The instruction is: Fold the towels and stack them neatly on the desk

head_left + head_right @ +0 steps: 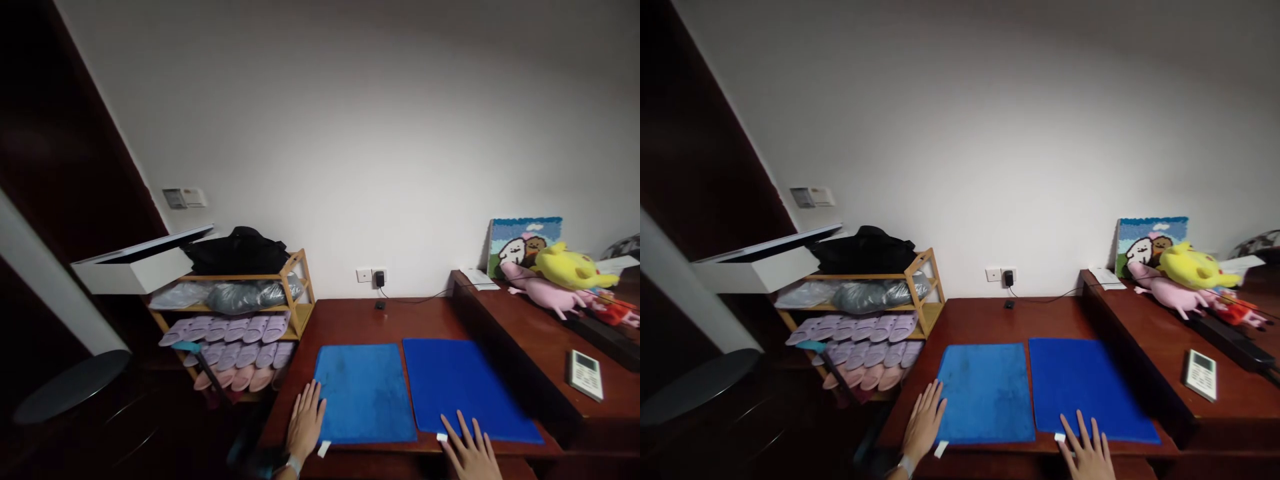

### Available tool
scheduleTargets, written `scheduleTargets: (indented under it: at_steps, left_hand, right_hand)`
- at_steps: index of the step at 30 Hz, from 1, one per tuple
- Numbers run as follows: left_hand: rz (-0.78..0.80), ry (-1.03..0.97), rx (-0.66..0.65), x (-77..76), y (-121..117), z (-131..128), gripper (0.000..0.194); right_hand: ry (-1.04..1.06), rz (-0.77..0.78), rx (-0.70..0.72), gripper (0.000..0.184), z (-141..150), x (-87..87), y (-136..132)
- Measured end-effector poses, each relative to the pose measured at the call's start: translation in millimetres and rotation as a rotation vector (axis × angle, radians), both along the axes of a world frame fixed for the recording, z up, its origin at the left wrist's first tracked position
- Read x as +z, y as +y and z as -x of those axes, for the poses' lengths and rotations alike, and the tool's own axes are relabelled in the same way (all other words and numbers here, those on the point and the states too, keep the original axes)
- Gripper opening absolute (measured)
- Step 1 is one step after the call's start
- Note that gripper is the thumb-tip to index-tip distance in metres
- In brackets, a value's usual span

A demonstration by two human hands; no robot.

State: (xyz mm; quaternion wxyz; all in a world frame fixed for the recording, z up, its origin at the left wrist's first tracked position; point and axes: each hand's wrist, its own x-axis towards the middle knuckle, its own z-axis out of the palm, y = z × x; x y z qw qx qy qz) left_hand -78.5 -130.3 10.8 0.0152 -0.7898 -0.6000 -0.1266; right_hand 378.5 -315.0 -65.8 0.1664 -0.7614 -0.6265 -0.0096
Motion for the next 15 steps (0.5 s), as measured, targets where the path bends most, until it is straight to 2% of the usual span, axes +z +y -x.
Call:
scheduleTargets:
  at_steps: [2,4,6,8,10,12,15]
  left_hand:
    - [-0.085,-0.038,-0.125,-4.8,-21,12,0.052]
    - [-0.119,-0.063,-0.196,-11.6,-44,26,0.047]
    - [-0.112,-0.078,-0.207,-19.0,-64,39,0.046]
    - [-0.106,-0.081,-0.223,-25.3,-76,47,0.049]
    - [-0.126,-0.069,-0.234,-28.8,-81,50,0.051]
    - [-0.165,-0.047,-0.206,-28.4,-80,49,0.048]
    - [-0.212,-0.026,-0.162,-21.0,-77,47,0.044]
  right_hand:
    - [-0.025,-0.042,0.057,0.057,-3,-1.6,-4]
    - [-0.044,-0.091,0.063,0.054,1,3.4,-1]
    - [-0.054,-0.159,0.064,0.052,17,13.3,7]
    - [-0.061,-0.231,0.16,0.051,42,24.2,17]
    - [-0.075,-0.284,0.344,0.054,71,31.1,26]
    - [-0.099,-0.325,0.457,0.059,94,31.8,33]
    - [-0.147,-0.378,0.441,0.059,113,26.6,36]
